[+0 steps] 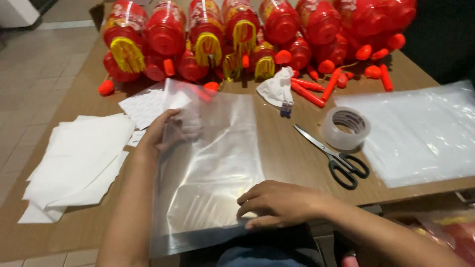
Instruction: Installing batteries into a red decorative lantern on a work table.
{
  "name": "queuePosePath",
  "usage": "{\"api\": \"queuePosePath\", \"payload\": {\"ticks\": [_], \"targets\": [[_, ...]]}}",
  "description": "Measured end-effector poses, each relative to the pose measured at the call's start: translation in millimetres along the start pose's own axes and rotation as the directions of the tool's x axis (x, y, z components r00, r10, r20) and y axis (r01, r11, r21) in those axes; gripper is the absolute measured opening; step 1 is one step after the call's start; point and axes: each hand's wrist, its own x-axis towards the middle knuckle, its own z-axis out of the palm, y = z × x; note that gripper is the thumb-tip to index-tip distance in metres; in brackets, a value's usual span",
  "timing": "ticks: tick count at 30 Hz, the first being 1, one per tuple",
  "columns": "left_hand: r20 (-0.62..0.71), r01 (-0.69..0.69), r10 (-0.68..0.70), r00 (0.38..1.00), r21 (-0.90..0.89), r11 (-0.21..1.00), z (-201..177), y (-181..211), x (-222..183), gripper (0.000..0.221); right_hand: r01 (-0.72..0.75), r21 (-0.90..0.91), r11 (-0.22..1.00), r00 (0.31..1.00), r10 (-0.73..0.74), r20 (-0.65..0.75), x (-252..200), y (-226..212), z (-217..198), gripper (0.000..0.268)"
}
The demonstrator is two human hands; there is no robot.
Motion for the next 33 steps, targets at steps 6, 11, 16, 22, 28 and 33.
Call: {"api": "queuePosePath", "payload": {"ticks": [6, 11, 16, 22, 28, 33], "targets": [[0.110, -0.145, 0.128, 0.986, 0.170, 0.975, -8.7, 3.8, -9.5, 0.037, -0.132, 0.274, 0.953, 0.952, 0.199, -0.234, 8.9, 36.4, -40.1, 0.039], [0.230, -0.260, 0.239, 0.943, 0.065, 0.964, -0.1, 2.5, -17.4, 0.032, -0.305, 0.401, 0.864, 0.622, 0.500, -0.602, 29.4, 126.1, -43.2, 0.055], [0.303, -0.295, 0.289, 0.908, -0.028, 0.955, -4.5, 0.3, -7.8, 0.016, 0.116, 0.772, 0.625, 0.326, 0.710, -0.624, 48.1, 172.4, -50.0, 0.084], [0.232, -0.252, 0.231, 0.945, 0.067, 0.965, 8.6, 6.6, -21.8, 0.018, 0.065, 0.671, 0.739, 0.249, 0.639, -0.728, 44.2, 167.2, -60.2, 0.042], [0.145, -0.309, 0.286, 0.947, 0.182, 0.933, -3.5, 10.5, -13.2, 0.023, 0.017, 0.708, 0.706, 0.198, 0.692, -0.695, 19.0, 205.1, -55.0, 0.012], [0.179, -0.317, 0.272, 0.945, 0.308, 0.897, -2.5, 3.7, -8.9, 0.022, -0.201, 0.488, 0.850, 0.128, 0.516, -0.847, 19.6, 179.9, -57.6, 0.033]]}}
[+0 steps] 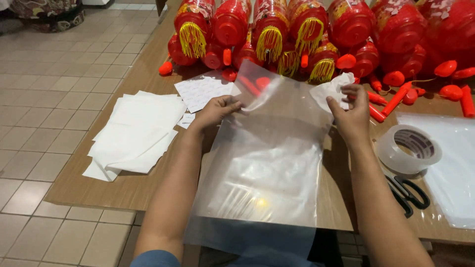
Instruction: Installing batteries into a red decorative lantern on a work table.
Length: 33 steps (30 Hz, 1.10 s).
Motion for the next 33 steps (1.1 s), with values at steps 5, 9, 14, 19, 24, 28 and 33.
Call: {"api": "queuePosePath", "payload": {"ticks": [5, 9, 14, 19, 24, 28, 33], "targets": [[0.183, -0.023, -0.011, 0.983, 0.181, 0.983, 14.0, -2.0, -0.4, 0.015, 0.404, -0.293, 0.867, 0.915, -0.375, 0.149, -11.5, -27.9, 23.2, 0.053], [0.203, -0.036, 0.006, 0.979, 0.145, 0.989, 21.8, -5.7, -5.2, 0.015, 0.205, -0.268, 0.941, 0.941, -0.115, 0.319, -9.7, -5.9, 48.5, 0.053], [0.138, -0.019, 0.003, 0.990, 0.112, 0.994, 12.6, -11.2, 4.1, 0.018, 0.272, -0.213, 0.938, 0.943, -0.217, 0.252, -2.4, 4.1, 52.6, 0.021], [0.160, 0.087, -0.144, 0.977, 0.317, 0.944, 18.5, 18.8, -23.5, 0.031, 0.184, -0.296, 0.937, 0.967, -0.118, 0.227, 6.5, 3.1, 42.7, 0.013], [0.199, 0.170, -0.345, 0.917, 0.588, 0.791, 2.7, 12.4, -21.0, 0.026, 0.088, -0.245, 0.966, 0.980, -0.040, 0.196, 18.1, -34.9, 13.0, 0.013], [0.136, 0.132, -0.372, 0.918, 0.779, 0.612, 3.8, 44.6, -50.8, 0.022, 0.017, -0.188, 0.982, 0.989, 0.012, 0.149, 27.2, -48.4, -17.0, 0.013], [0.018, 0.181, -0.284, 0.959, 0.732, 0.657, -24.8, 92.7, -84.4, 0.010, -0.193, -0.175, 0.965, 0.945, 0.231, 0.231, 19.9, -60.8, -44.8, 0.018]]}}
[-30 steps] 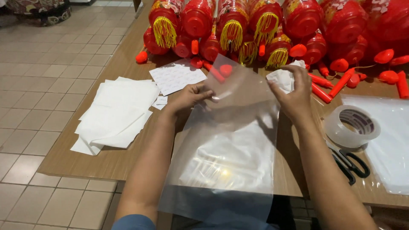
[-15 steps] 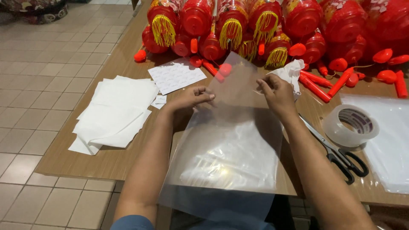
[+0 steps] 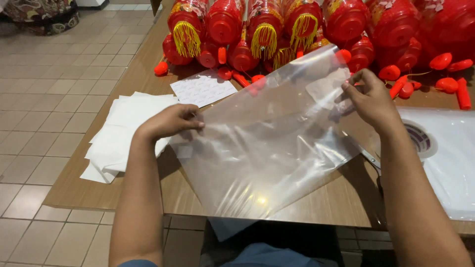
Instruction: Installing batteries into a red decorative lantern on a work table.
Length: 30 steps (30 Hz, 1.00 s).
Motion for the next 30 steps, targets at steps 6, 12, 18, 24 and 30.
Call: {"api": "queuePosePath", "payload": {"ticks": [6, 12, 18, 24, 30], "targets": [[-0.594, 0.054, 0.161, 0.788, 0.327, 0.943, -16.7, -20.4, 16.8, 0.017, 0.042, -0.148, 0.988, 0.992, -0.024, 0.126, -14.0, 47.0, -2.6, 0.024], [-0.746, -0.111, 0.544, 0.385, 0.547, 0.830, -16.9, -24.3, 45.0, 0.018, -0.199, 0.166, 0.966, 0.932, 0.134, 0.336, -62.2, 33.1, -6.4, 0.020], [-0.753, -0.094, 0.562, 0.343, 0.567, 0.818, -20.2, -23.2, 61.4, 0.021, -0.348, 0.457, 0.818, 0.894, 0.144, 0.423, -68.0, 58.6, -4.5, 0.015], [-0.732, 0.137, 0.610, 0.304, 0.667, 0.732, -0.5, -30.8, 70.6, 0.027, -0.416, 0.344, 0.841, 0.859, 0.240, 0.453, -64.4, 64.7, 29.2, 0.023], [-0.482, -0.172, 0.479, 0.734, 0.550, 0.817, 59.3, -5.8, 55.6, 0.044, -0.296, 0.047, 0.954, 0.916, 0.269, 0.297, -58.4, 82.1, 29.9, 0.023]]}}
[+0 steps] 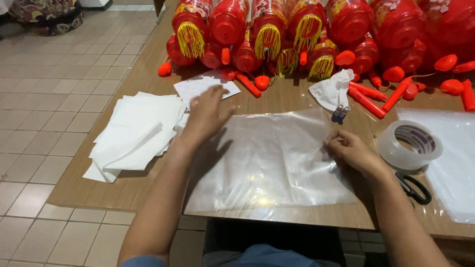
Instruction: Installing batteries into a red decorative lantern on a work table.
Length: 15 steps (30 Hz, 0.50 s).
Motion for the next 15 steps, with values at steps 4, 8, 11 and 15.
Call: {"api": "queuePosePath", "payload": {"ticks": [4, 8, 11, 15], "targets": [[0.707, 0.206, -0.125, 0.696, -0.029, 0.978, -35.2, 95.1, -28.7, 0.078, -0.191, -0.156, 0.969, 0.977, 0.202, 0.063, -30.5, -27.4, -2.0, 0.017], [0.850, -0.066, -0.010, 0.526, 0.052, 0.996, 14.4, 88.3, -41.6, 0.085, -0.271, -0.387, 0.881, 0.955, 0.297, 0.009, -43.1, -39.2, -9.6, 0.019], [0.858, -0.119, -0.063, 0.509, 0.143, 0.982, 27.0, 90.9, -43.0, 0.101, -0.254, -0.646, 0.720, 0.967, 0.199, -0.158, -45.5, -43.1, -14.0, 0.045], [0.844, -0.130, -0.014, 0.535, 0.099, 0.987, 34.1, 88.1, -39.8, 0.099, -0.122, -0.625, 0.771, 0.989, 0.147, -0.012, -50.1, -58.6, 4.4, 0.032]]}}
